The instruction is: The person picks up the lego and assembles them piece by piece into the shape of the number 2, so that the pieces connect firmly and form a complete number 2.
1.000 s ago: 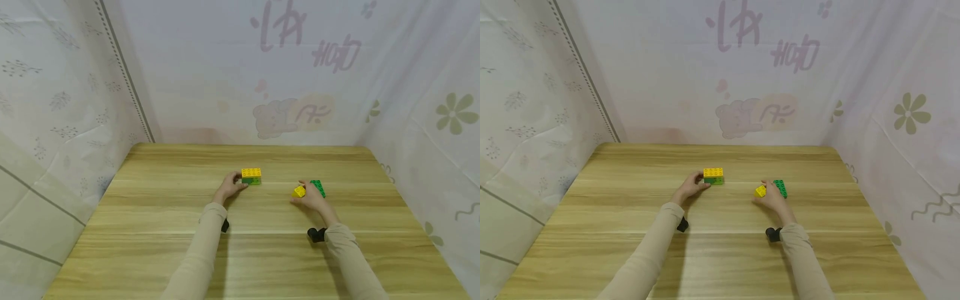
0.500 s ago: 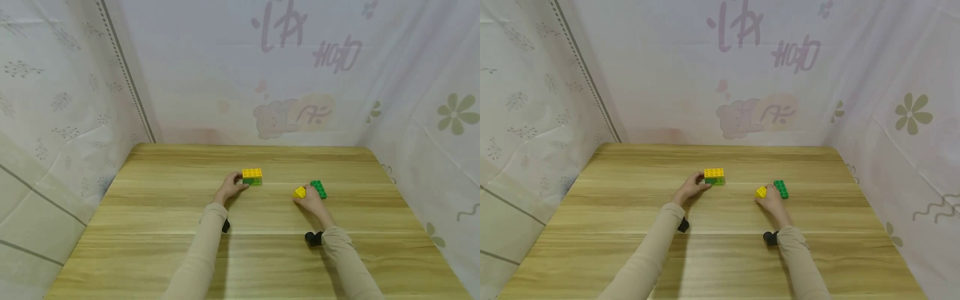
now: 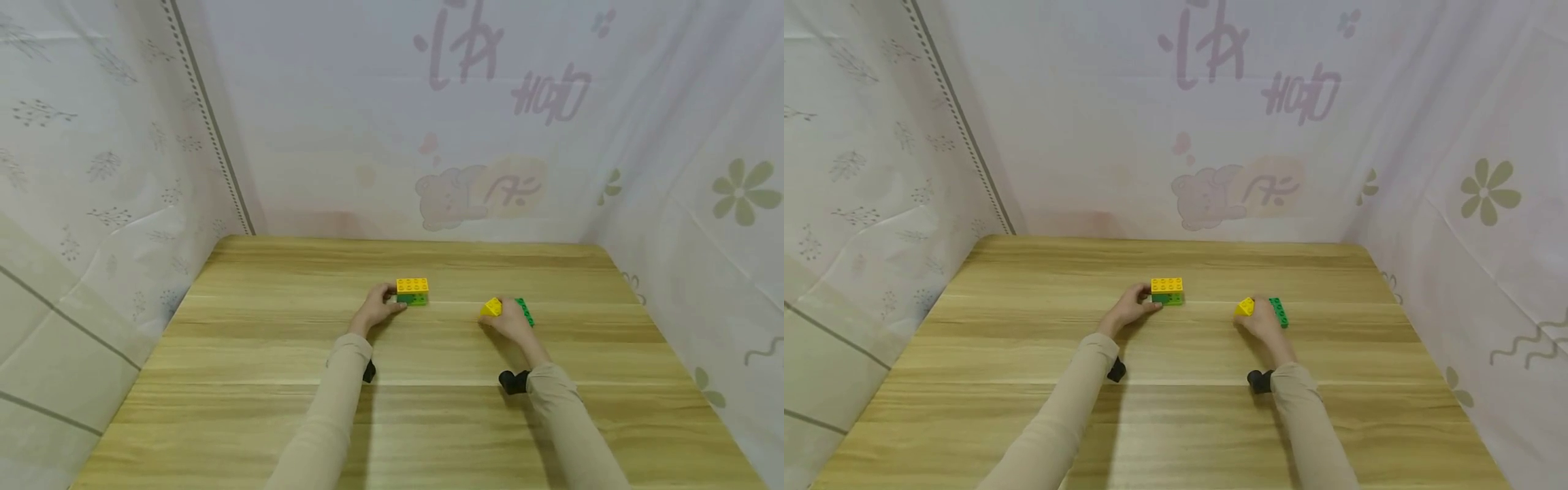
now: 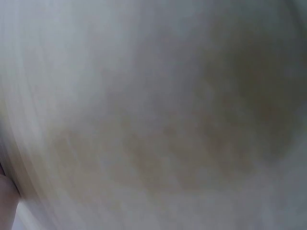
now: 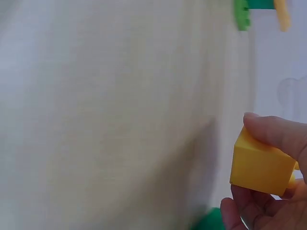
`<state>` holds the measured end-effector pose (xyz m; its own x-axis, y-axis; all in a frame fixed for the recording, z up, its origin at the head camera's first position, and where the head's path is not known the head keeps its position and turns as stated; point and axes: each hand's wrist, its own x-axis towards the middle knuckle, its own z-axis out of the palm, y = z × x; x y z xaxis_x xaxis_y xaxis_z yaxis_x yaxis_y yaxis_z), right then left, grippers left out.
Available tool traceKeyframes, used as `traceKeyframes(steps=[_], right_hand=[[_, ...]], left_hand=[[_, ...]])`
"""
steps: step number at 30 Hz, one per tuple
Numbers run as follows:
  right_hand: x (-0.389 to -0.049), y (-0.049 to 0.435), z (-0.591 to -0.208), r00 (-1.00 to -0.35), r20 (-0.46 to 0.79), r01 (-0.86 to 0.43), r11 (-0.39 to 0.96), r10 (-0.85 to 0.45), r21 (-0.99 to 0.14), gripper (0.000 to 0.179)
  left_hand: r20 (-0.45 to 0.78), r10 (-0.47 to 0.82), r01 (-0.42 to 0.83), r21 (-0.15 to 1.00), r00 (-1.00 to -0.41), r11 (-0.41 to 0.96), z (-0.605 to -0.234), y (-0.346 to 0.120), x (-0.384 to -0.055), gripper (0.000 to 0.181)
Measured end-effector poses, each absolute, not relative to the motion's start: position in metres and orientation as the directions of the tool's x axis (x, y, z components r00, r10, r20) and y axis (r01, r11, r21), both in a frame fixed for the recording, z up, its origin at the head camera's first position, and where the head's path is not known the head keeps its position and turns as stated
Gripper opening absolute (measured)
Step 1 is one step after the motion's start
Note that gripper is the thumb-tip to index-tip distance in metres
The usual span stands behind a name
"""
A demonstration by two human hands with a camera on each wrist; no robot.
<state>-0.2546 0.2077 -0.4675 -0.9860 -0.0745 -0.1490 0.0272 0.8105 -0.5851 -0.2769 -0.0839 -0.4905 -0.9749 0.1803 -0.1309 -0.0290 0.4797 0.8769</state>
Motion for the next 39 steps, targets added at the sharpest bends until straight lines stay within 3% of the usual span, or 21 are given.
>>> traceKeyframes(steps=[6,13,39], right_hand=[[-0.27,0.201,-0.444,-0.992,-0.088,-0.016,0.771,-0.094,-0.637,0.056],[-0.278,0.194,-0.434,-0.987,-0.129,0.004,0.785,-0.097,-0.62,0.064],[-0.292,0.171,-0.426,-0.981,-0.13,-0.034,0.796,-0.14,-0.604,0.067]], left_hand=[[-0.133,0.178,-0.032,0.877,-0.975,0.48,-0.491,-0.084,-0.276,0.046],[-0.142,0.18,-0.035,0.869,-0.973,0.494,-0.493,-0.082,-0.277,0.045],[-0.138,0.17,-0.039,0.873,-0.976,0.487,-0.491,-0.084,-0.276,0.045]])
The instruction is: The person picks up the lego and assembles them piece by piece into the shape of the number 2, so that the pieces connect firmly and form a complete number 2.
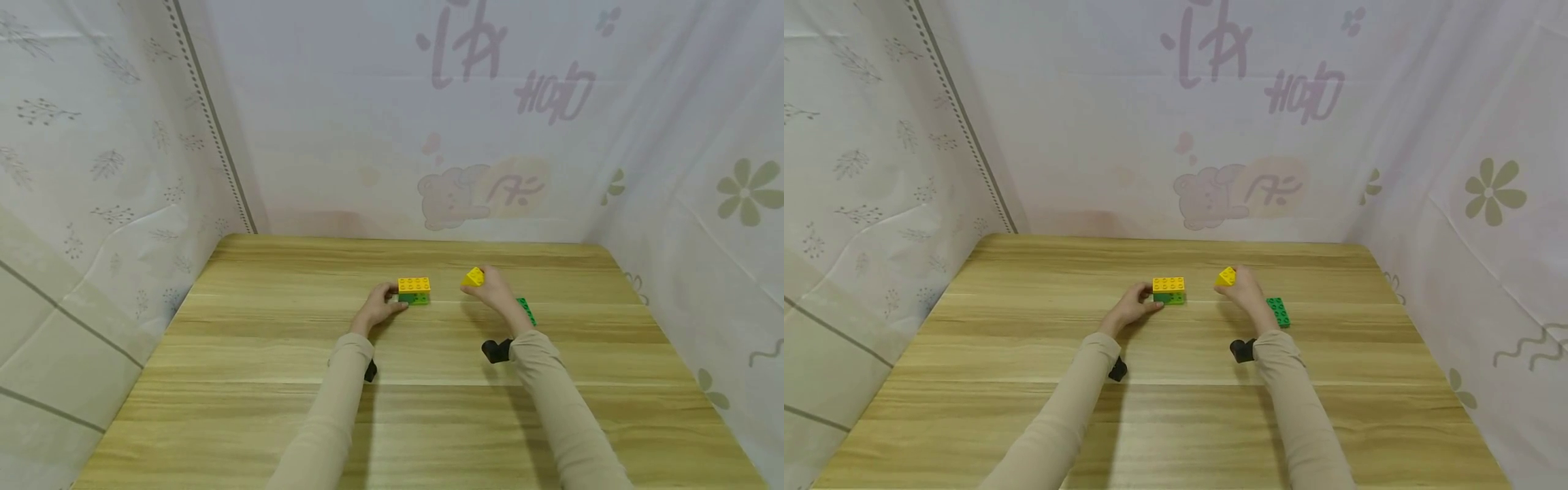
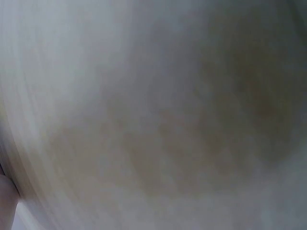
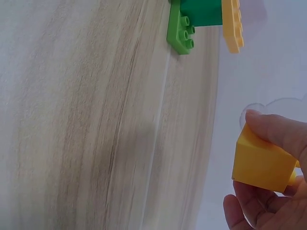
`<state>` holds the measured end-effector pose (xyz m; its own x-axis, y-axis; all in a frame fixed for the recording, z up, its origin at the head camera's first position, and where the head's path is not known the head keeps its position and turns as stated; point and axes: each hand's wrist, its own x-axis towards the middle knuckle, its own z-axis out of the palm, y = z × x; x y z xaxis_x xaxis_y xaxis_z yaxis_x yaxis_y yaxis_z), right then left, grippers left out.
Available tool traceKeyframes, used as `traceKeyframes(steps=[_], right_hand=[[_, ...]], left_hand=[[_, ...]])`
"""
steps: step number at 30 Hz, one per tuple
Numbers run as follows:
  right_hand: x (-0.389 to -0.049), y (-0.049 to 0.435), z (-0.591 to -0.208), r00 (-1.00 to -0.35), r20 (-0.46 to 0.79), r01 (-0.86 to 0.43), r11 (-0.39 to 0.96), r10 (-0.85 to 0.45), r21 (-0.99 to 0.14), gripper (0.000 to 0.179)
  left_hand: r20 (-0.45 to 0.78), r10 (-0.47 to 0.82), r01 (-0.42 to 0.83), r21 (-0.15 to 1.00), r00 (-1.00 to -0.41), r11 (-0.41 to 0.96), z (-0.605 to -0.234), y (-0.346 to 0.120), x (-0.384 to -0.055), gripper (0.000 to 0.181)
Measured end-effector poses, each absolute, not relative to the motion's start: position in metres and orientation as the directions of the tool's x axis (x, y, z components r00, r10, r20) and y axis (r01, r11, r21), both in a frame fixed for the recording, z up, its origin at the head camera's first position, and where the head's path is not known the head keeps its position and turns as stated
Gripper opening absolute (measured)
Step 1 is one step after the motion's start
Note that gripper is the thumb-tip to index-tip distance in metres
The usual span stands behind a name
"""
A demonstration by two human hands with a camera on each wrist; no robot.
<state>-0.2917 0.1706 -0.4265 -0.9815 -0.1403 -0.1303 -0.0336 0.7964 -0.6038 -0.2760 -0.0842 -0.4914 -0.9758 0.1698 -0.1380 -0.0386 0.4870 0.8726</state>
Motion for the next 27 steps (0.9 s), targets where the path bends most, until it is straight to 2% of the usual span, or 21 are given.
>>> traceKeyframes(steps=[17,27], right_hand=[[-0.295,0.156,-0.42,-0.973,-0.172,-0.021,0.805,-0.151,-0.593,0.067],[-0.302,0.15,-0.421,-0.968,-0.142,-0.083,0.798,-0.206,-0.596,0.063]], left_hand=[[-0.144,0.17,-0.047,0.878,-0.975,0.476,-0.493,-0.083,-0.276,0.044],[-0.145,0.169,-0.052,0.886,-0.975,0.461,-0.492,-0.084,-0.277,0.044]])
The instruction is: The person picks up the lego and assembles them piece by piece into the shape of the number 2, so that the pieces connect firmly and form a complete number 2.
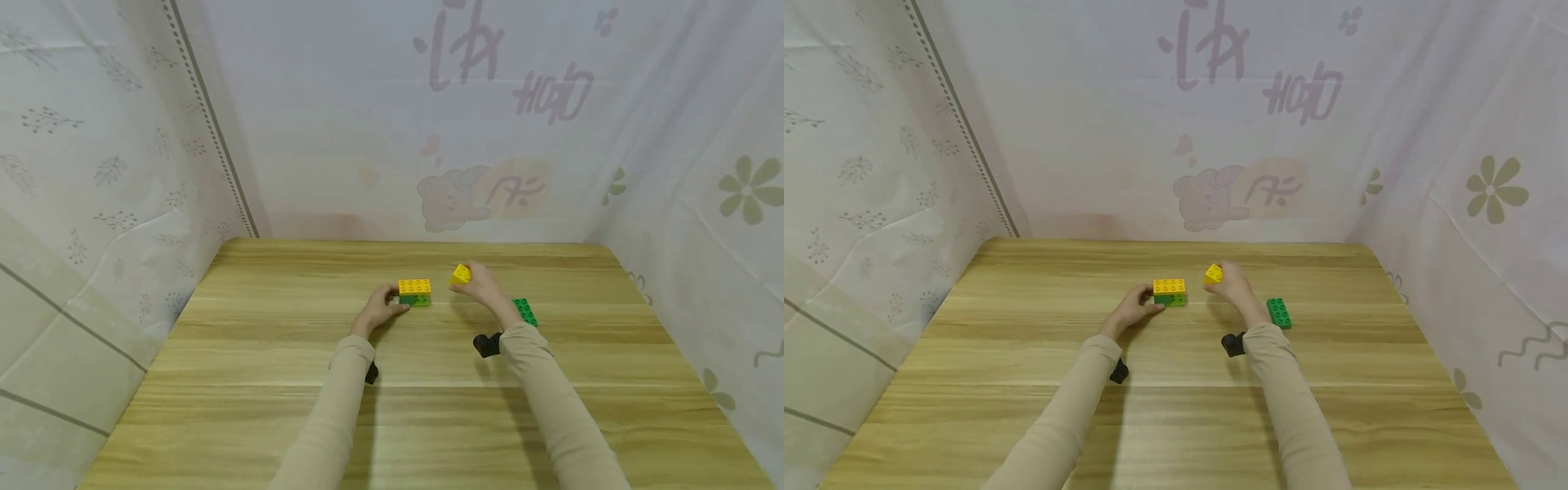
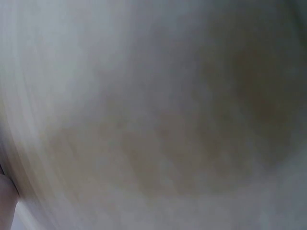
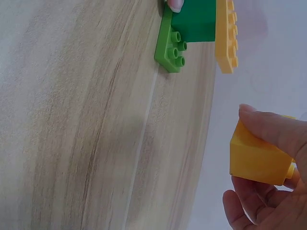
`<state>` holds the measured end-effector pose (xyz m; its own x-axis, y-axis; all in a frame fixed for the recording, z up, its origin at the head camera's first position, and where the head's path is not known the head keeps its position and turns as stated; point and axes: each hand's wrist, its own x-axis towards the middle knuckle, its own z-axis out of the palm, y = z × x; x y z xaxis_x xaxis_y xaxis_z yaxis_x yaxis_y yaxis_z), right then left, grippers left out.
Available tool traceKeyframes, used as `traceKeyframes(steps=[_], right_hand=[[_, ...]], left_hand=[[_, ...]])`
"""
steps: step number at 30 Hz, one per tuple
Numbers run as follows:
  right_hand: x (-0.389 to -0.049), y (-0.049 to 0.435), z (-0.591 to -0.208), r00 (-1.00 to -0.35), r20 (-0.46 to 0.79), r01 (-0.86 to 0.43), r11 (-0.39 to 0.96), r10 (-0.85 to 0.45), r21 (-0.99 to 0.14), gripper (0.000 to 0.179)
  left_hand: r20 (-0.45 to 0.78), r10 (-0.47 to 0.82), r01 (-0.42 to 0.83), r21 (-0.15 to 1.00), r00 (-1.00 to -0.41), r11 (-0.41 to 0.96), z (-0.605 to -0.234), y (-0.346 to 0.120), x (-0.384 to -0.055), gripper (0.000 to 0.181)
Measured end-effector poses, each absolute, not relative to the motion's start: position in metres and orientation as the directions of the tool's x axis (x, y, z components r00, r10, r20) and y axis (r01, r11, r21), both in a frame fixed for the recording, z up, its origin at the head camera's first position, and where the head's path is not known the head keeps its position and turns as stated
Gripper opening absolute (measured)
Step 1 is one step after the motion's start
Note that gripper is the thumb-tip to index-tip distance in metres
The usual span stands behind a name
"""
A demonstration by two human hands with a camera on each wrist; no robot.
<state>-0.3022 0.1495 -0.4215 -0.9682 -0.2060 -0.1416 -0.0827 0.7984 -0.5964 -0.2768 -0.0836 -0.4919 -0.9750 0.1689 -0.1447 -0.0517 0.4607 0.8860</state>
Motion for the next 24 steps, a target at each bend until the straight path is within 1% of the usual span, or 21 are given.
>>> traceKeyframes(steps=[11,24], right_hand=[[-0.303,0.136,-0.417,-0.956,-0.119,-0.152,0.796,-0.269,-0.586,0.06],[-0.31,0.125,-0.417,-0.939,-0.127,-0.188,0.787,-0.318,-0.587,0.06]], left_hand=[[-0.143,0.171,-0.048,0.885,-0.975,0.463,-0.495,-0.084,-0.277,0.045],[-0.149,0.178,-0.048,0.879,-0.973,0.474,-0.494,-0.083,-0.28,0.045]])
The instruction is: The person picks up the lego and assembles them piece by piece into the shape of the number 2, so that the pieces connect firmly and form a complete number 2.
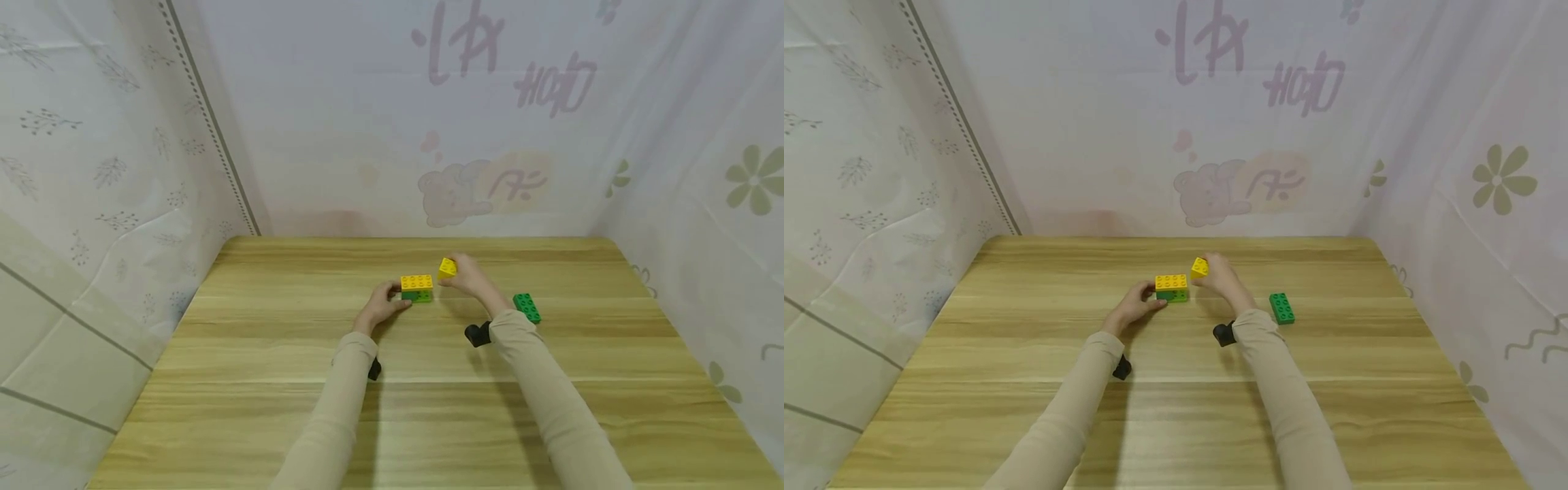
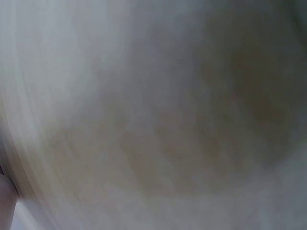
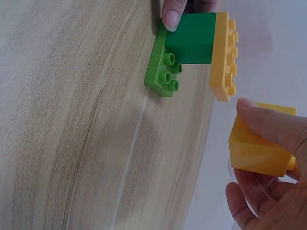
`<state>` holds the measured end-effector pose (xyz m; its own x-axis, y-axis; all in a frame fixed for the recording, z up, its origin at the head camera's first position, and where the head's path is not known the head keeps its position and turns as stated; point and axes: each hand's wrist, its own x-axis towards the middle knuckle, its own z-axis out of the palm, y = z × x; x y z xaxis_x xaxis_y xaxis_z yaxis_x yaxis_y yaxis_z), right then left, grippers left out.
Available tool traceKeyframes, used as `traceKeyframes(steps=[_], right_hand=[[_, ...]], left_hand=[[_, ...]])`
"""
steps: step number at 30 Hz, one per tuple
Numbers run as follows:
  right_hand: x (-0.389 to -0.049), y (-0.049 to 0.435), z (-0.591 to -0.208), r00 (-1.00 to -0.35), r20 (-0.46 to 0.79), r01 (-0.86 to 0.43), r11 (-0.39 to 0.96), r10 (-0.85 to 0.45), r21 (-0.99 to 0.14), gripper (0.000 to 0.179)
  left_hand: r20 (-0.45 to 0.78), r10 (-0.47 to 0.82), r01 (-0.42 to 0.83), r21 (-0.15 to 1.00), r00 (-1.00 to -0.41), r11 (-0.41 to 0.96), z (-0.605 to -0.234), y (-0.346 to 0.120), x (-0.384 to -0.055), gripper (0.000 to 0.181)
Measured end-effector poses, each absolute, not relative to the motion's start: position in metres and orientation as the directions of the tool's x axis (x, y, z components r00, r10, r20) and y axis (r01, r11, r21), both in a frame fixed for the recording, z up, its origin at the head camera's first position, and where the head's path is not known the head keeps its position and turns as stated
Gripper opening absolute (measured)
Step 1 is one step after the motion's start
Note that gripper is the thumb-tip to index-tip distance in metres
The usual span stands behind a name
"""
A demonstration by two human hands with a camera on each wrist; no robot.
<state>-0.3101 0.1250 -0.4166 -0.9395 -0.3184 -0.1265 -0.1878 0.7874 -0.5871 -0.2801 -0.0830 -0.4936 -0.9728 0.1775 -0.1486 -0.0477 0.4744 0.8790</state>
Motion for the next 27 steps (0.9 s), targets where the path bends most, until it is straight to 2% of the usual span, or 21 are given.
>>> traceKeyframes(steps=[27], right_hand=[[-0.316,0.105,-0.418,-0.894,-0.12,-0.29,0.762,-0.431,-0.579,0.053]], left_hand=[[-0.156,0.163,-0.061,0.879,-0.974,0.472,-0.49,-0.082,-0.277,0.044]])
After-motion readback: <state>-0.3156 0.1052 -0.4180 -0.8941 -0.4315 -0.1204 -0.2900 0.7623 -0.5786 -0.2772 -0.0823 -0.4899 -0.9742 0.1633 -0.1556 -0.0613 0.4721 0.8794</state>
